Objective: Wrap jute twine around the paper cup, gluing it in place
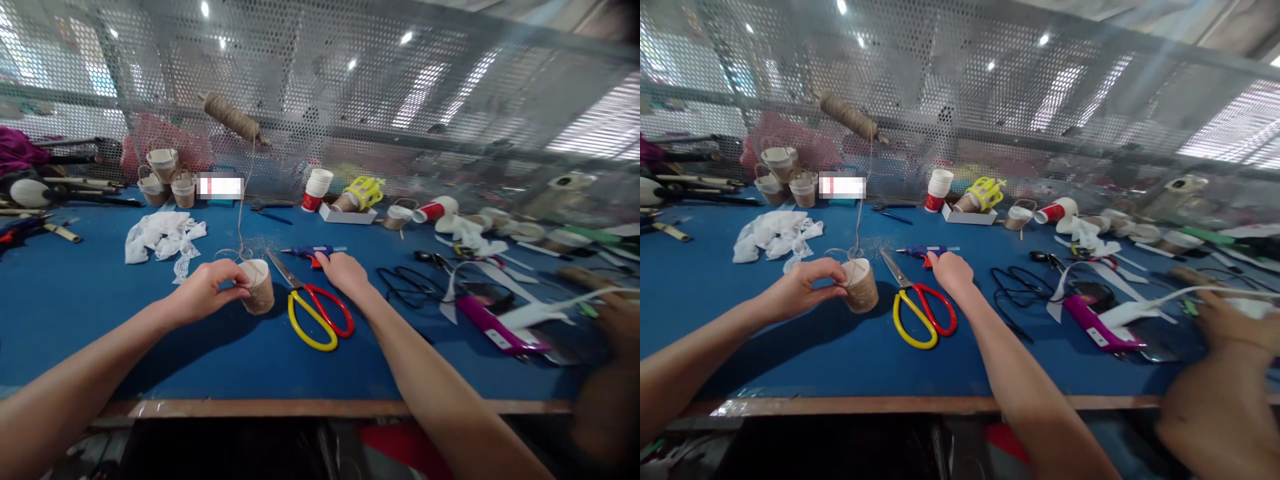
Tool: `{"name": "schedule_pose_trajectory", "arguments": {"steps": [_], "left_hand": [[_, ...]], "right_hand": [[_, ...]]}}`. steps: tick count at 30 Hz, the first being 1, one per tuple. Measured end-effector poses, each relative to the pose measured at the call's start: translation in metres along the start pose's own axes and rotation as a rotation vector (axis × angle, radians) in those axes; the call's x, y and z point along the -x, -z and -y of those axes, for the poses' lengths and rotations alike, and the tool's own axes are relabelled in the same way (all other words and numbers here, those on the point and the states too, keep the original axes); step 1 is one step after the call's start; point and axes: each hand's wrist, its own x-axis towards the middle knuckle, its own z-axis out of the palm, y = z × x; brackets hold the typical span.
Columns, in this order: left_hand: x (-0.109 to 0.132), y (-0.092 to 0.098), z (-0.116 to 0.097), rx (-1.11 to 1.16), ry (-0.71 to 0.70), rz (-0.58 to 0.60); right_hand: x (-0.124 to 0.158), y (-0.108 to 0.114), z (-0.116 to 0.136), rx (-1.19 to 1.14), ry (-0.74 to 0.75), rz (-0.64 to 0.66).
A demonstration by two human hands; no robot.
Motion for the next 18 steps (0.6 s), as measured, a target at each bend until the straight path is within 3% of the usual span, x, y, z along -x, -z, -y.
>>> {"name": "schedule_pose_trajectory", "arguments": {"steps": [3, 5, 6, 8, 9, 11, 14, 18], "left_hand": [[0.001, 0.0, -0.002, -0.039, -0.071, -0.001], [0.001, 0.0, -0.004, -0.055, -0.103, 0.009], [0.001, 0.0, -0.005, -0.063, -0.11, 0.014], [0.001, 0.0, -0.007, -0.074, -0.119, 0.018], [0.001, 0.001, -0.008, -0.074, -0.126, 0.015], [0.001, 0.001, -0.008, -0.064, -0.143, 0.009], [0.001, 0.001, -0.006, -0.034, -0.153, 0.02], [0.0, 0.004, -0.005, 0.068, -0.049, 0.044]], "right_hand": [[0.014, 0.009, 0.013, 0.055, 0.132, -0.064], [0.027, 0.017, 0.028, 0.036, 0.305, -0.025], [0.034, 0.02, 0.037, 0.011, 0.435, 0.025], [0.046, 0.024, 0.056, -0.068, 0.849, 0.173], [0.049, 0.024, 0.065, -0.068, 0.952, 0.214], [0.052, 0.02, 0.079, -0.029, 1.012, 0.288], [0.047, 0.01, 0.089, 0.023, 0.96, 0.397], [0.038, 0.011, 0.084, -0.098, 0.996, 0.414]]}}
